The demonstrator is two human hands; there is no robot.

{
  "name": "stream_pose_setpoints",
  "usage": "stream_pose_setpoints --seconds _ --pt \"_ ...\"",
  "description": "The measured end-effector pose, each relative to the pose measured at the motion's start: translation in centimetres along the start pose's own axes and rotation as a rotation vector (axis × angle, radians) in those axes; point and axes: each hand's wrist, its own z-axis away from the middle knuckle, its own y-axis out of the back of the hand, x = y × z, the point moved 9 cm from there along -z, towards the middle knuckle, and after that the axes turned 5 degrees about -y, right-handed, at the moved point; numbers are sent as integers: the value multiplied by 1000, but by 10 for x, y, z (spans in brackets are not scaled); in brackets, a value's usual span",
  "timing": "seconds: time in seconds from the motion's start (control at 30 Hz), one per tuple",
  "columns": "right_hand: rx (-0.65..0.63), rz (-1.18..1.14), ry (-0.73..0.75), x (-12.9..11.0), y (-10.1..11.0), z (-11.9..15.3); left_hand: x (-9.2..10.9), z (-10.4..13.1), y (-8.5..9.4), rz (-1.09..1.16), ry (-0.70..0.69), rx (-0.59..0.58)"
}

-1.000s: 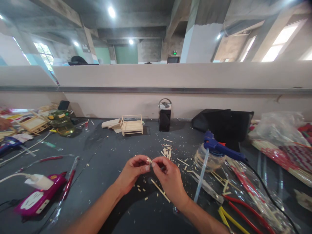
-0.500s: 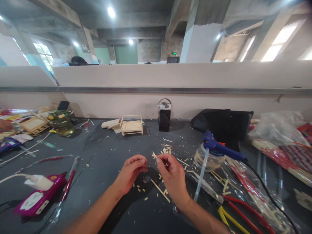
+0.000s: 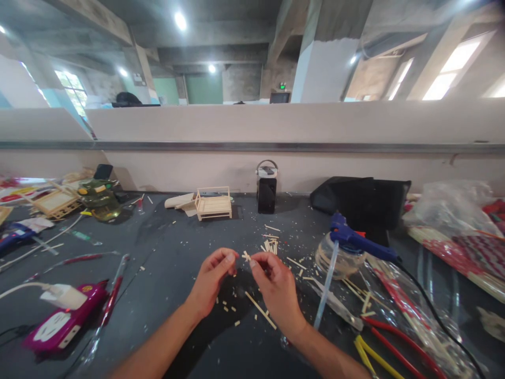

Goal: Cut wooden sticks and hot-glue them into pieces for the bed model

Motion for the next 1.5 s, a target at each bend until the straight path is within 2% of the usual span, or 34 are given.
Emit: stream_pose_setpoints --seconds 0.2,0.63,0.83,1.07,1.5 --pt "-14 25 28 0 -4 2 1 3 -9 -82 -32 -78" --pt "-33 39 46 0 -9 3 1 3 -8 -103 -17 -58" --pt "-7 28 26 -1 -4 3 -3 2 -2 -19 35 4" --pt "-14 34 33 0 -5 3 -1 4 -10 -38 7 -66" --pt "-24 60 43 -1 -10 5 -3 4 -7 -72 32 -30"
